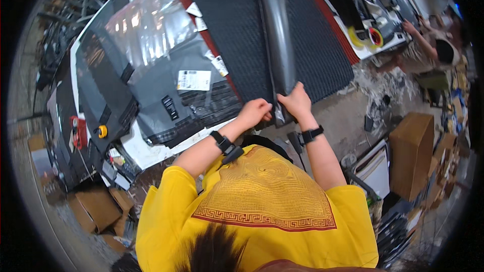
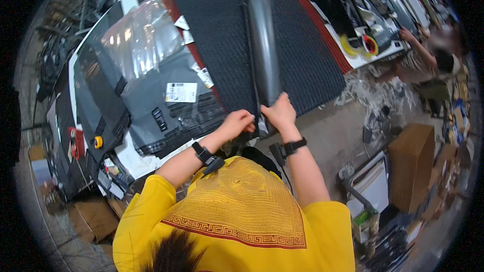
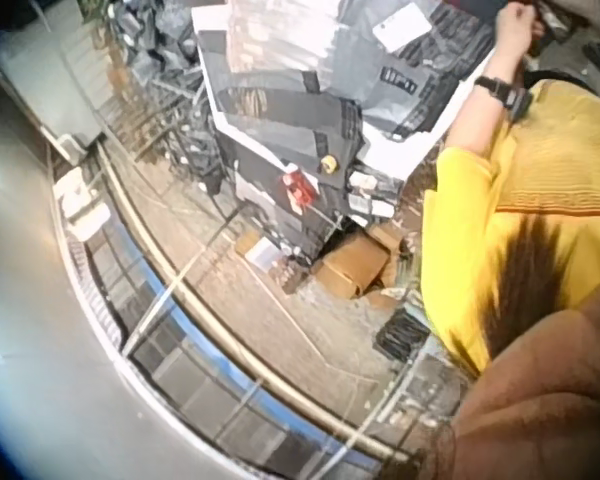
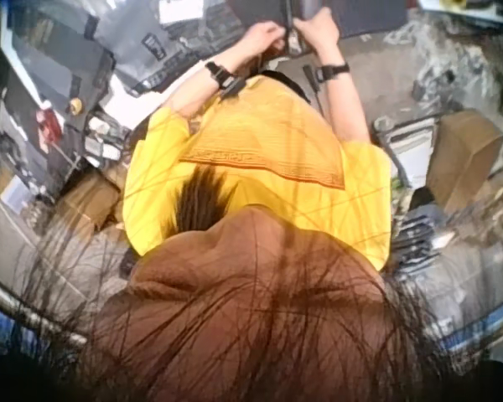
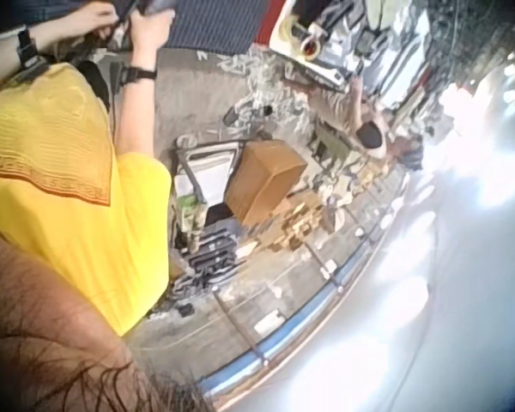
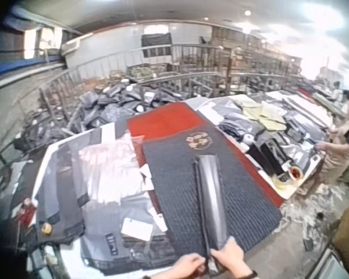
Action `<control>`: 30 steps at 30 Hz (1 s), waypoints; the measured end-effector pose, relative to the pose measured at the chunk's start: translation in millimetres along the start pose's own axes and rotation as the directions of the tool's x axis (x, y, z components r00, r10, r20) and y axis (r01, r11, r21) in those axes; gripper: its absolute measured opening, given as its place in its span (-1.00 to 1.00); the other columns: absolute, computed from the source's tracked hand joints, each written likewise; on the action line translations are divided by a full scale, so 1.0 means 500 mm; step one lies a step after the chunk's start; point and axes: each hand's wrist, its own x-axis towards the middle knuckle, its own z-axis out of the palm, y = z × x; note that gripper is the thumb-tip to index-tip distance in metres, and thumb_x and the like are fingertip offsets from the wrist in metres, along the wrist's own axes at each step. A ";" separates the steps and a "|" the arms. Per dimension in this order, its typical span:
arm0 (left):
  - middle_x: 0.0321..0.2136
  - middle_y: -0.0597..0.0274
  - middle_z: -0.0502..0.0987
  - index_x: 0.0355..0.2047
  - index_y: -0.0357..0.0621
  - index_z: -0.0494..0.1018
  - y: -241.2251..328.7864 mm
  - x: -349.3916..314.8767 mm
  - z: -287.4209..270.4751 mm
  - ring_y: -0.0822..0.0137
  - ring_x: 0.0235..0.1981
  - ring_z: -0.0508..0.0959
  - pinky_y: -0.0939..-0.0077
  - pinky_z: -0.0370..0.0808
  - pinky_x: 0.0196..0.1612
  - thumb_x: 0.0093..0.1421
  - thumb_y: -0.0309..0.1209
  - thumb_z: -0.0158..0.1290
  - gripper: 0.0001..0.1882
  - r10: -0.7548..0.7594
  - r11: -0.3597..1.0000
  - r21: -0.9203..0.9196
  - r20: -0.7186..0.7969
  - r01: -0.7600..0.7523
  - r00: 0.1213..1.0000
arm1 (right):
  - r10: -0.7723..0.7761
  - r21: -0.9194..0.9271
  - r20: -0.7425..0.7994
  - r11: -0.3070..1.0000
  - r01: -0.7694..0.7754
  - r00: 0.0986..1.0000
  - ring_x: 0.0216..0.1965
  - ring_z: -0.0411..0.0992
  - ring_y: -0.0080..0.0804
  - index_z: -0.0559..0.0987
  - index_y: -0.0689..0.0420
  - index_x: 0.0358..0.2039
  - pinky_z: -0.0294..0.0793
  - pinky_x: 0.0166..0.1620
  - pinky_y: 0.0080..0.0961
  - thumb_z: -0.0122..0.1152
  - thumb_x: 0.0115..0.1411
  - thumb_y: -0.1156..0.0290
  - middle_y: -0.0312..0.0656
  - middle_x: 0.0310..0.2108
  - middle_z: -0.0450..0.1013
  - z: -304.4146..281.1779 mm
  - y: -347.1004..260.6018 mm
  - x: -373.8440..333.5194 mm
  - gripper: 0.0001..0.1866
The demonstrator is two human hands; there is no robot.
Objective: Rolling up door mats and placing them into plastic shipping bags.
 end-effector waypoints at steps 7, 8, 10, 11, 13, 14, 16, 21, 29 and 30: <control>0.25 -0.06 0.35 0.11 -0.23 0.38 0.010 -0.113 -0.329 -0.10 0.29 0.31 0.12 0.36 0.25 0.11 -0.59 0.02 -0.51 0.801 -0.086 0.962 -0.087 0.259 0.592 | -0.065 0.124 0.076 0.991 0.055 0.995 0.03 0.49 0.19 0.28 0.35 0.17 0.48 0.07 -0.10 0.48 -0.05 0.05 0.30 -0.02 0.48 0.005 0.048 -0.007 -0.08; 0.25 -0.07 0.34 0.14 -0.23 0.37 -0.008 -0.110 -0.374 -0.12 0.29 0.31 0.14 0.36 0.25 0.12 -0.60 0.02 -0.49 0.755 -0.126 0.964 -0.060 0.235 0.653 | -0.211 0.029 -0.096 0.976 0.215 0.973 0.10 0.42 0.17 0.23 0.35 0.23 0.43 0.13 -0.12 0.47 -0.05 0.14 0.28 0.05 0.43 0.026 0.047 -0.010 -0.06; 0.16 -0.05 0.46 0.09 -0.20 0.45 0.001 -0.111 -0.394 -0.07 0.19 0.44 0.16 0.44 0.17 0.15 -0.57 -0.02 -0.55 0.762 -0.091 0.986 -0.024 0.143 0.647 | -0.353 -0.091 -0.252 0.936 0.341 0.901 0.17 0.36 0.15 0.19 0.34 0.29 0.39 0.18 -0.13 0.47 -0.04 0.23 0.27 0.12 0.37 0.033 0.027 -0.027 -0.04; 0.09 -0.02 0.52 0.04 -0.16 0.50 0.012 -0.116 -0.390 -0.04 0.12 0.50 0.17 0.48 0.11 0.15 -0.58 -0.02 -0.59 0.730 0.081 0.991 -0.133 0.108 0.670 | -0.487 -0.139 -0.315 0.873 0.468 0.814 0.21 0.31 0.12 0.19 0.30 0.31 0.33 0.23 -0.15 0.43 -0.02 0.35 0.22 0.15 0.34 0.020 0.010 -0.040 -0.08; -0.18 0.07 0.64 -0.11 -0.07 0.58 0.030 -0.127 -0.359 0.02 -0.14 0.62 0.17 0.57 -0.10 0.13 -0.58 0.02 -0.68 0.842 0.156 0.987 -0.119 -0.028 0.526 | -0.608 -0.031 -0.356 0.767 0.641 0.710 0.22 0.27 0.06 0.30 0.21 0.30 0.27 0.28 -0.16 0.29 -0.04 0.65 0.11 0.19 0.30 0.001 -0.026 -0.075 -0.19; -0.27 0.08 0.59 -0.14 -0.08 0.59 0.076 -0.141 -0.300 0.01 -0.23 0.60 0.14 0.55 -0.21 0.16 -0.60 0.02 -0.71 0.855 0.083 0.993 -0.025 -0.089 0.519 | -0.618 0.096 -0.295 0.740 0.666 0.729 0.17 0.37 -0.07 0.41 0.16 0.23 0.36 0.23 -0.23 0.27 0.08 0.62 0.01 0.13 0.40 -0.014 -0.037 -0.094 -0.36; -0.42 0.14 0.48 -0.13 -0.04 0.62 0.130 -0.170 -0.196 0.07 -0.38 0.53 0.21 0.49 -0.33 0.09 -0.60 0.06 -0.66 0.905 -0.060 0.981 0.130 -0.182 0.404 | -0.444 0.805 0.131 0.570 0.166 0.887 0.06 0.48 -0.27 0.46 0.20 0.18 0.45 0.15 -0.35 0.23 0.24 0.53 -0.09 0.01 0.51 0.003 -0.055 -0.114 -0.53; -0.43 0.30 0.35 -0.01 -0.06 0.60 0.164 -0.196 -0.068 0.25 -0.36 0.43 0.32 0.38 -0.28 -0.02 -0.45 0.11 -0.52 0.897 -0.265 0.934 0.329 -0.238 0.296 | -0.434 0.921 0.380 0.260 -0.290 0.817 -0.06 0.55 -0.39 0.50 0.26 0.03 0.54 0.05 -0.44 0.18 0.36 0.36 -0.09 -0.10 0.56 -0.029 -0.119 -0.150 -0.69; -0.36 0.34 0.35 -0.02 -0.07 0.59 0.159 -0.178 -0.007 0.29 -0.28 0.40 0.31 0.34 -0.15 0.01 -0.38 0.08 -0.54 0.845 -0.388 0.881 0.457 -0.271 0.277 | -0.357 0.945 0.324 0.161 -0.284 0.876 -0.30 0.61 -0.39 0.55 0.26 -0.19 0.62 -0.14 -0.49 0.17 0.33 0.44 -0.10 -0.32 0.61 -0.023 -0.068 -0.165 -0.86; -0.35 0.34 0.36 -0.02 -0.07 0.60 0.159 -0.175 -0.006 0.29 -0.28 0.40 0.32 0.33 -0.15 0.01 -0.37 0.07 -0.54 0.840 -0.383 0.881 0.457 -0.276 0.291 | -0.353 0.946 0.320 0.158 -0.281 0.879 -0.30 0.61 -0.39 0.55 0.26 -0.19 0.62 -0.14 -0.49 0.17 0.33 0.44 -0.10 -0.32 0.61 -0.024 -0.065 -0.166 -0.86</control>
